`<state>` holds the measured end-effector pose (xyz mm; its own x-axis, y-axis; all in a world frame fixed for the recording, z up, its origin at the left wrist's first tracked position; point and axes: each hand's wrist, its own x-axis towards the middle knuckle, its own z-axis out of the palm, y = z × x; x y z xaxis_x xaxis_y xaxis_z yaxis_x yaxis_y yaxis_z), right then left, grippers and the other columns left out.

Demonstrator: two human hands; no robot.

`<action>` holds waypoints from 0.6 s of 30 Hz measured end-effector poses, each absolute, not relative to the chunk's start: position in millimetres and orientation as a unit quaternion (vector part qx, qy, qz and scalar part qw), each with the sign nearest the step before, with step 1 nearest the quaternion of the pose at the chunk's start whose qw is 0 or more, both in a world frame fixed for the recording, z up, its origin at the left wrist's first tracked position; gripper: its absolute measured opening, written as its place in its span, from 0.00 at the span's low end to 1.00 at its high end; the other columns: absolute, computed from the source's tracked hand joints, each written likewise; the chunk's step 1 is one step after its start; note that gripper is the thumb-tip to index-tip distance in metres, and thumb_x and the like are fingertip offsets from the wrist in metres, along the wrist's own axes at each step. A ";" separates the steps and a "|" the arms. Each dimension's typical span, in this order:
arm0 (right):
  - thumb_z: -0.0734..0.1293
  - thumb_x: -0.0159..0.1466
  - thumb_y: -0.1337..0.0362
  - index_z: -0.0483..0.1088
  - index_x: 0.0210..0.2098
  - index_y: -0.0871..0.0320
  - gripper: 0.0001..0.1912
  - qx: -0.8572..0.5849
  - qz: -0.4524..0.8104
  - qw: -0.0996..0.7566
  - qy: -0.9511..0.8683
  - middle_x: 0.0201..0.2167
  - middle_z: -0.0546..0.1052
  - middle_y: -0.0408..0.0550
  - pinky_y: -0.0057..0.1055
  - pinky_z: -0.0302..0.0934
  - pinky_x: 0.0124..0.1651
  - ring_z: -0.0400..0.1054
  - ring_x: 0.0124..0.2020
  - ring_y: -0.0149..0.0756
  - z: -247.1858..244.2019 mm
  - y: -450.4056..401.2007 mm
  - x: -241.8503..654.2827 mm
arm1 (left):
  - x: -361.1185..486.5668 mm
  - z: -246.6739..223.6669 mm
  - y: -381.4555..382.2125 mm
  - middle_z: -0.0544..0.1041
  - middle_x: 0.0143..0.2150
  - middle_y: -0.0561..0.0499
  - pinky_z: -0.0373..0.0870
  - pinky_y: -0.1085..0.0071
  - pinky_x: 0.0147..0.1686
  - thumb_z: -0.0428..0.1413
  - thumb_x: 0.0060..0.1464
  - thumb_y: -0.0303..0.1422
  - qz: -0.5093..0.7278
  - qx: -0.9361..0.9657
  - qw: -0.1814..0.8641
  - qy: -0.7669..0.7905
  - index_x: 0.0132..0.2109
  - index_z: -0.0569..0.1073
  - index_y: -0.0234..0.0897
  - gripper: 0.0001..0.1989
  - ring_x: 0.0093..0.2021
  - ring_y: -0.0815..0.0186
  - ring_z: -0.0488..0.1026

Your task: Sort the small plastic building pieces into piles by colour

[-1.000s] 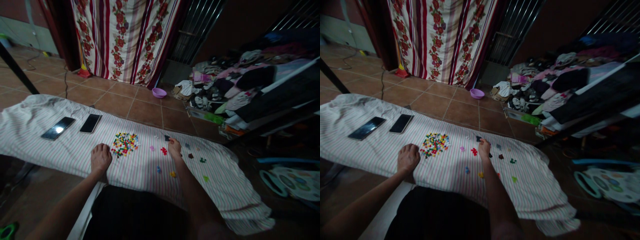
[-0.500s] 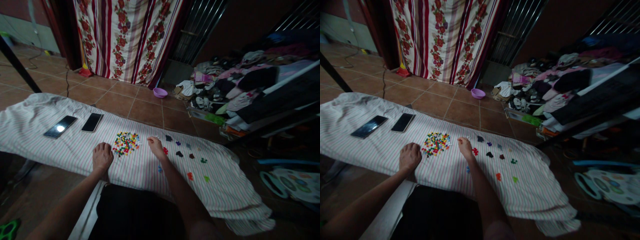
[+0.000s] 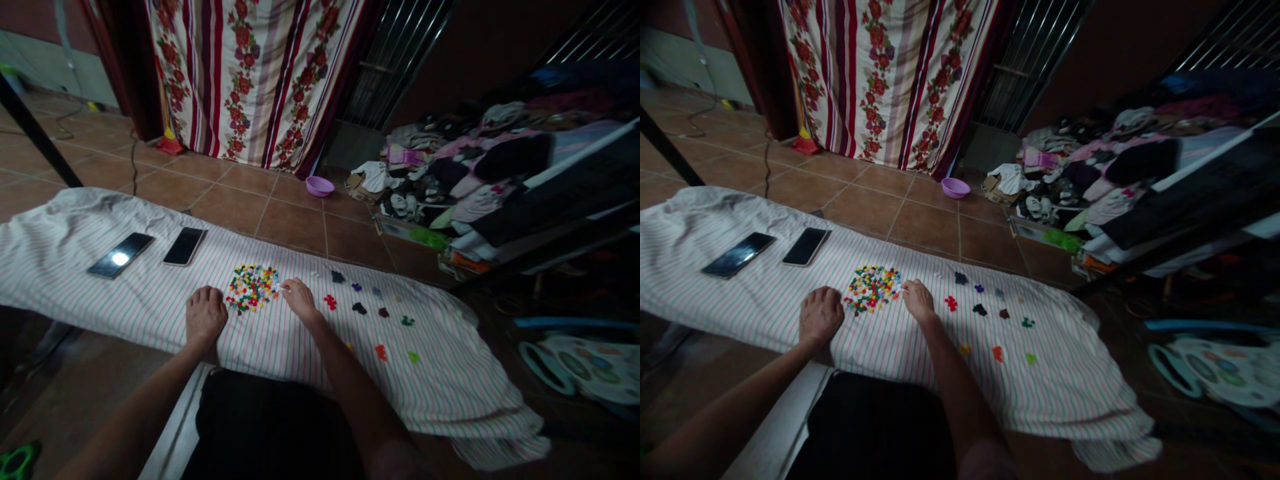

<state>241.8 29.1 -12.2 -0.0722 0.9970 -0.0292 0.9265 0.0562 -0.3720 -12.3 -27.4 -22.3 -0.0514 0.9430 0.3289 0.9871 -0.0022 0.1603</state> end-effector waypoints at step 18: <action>0.61 0.60 0.73 0.71 0.40 0.58 0.11 -0.661 0.153 0.192 -0.709 0.36 0.75 0.47 0.26 0.57 0.41 0.67 0.38 0.33 -19.5 32.0 250.8 | -13.1 -21.3 -28.9 0.71 0.44 0.42 0.58 0.60 0.45 0.46 0.57 0.32 -0.168 -0.692 0.071 -0.698 0.42 0.70 0.36 0.10 0.47 0.54 0.65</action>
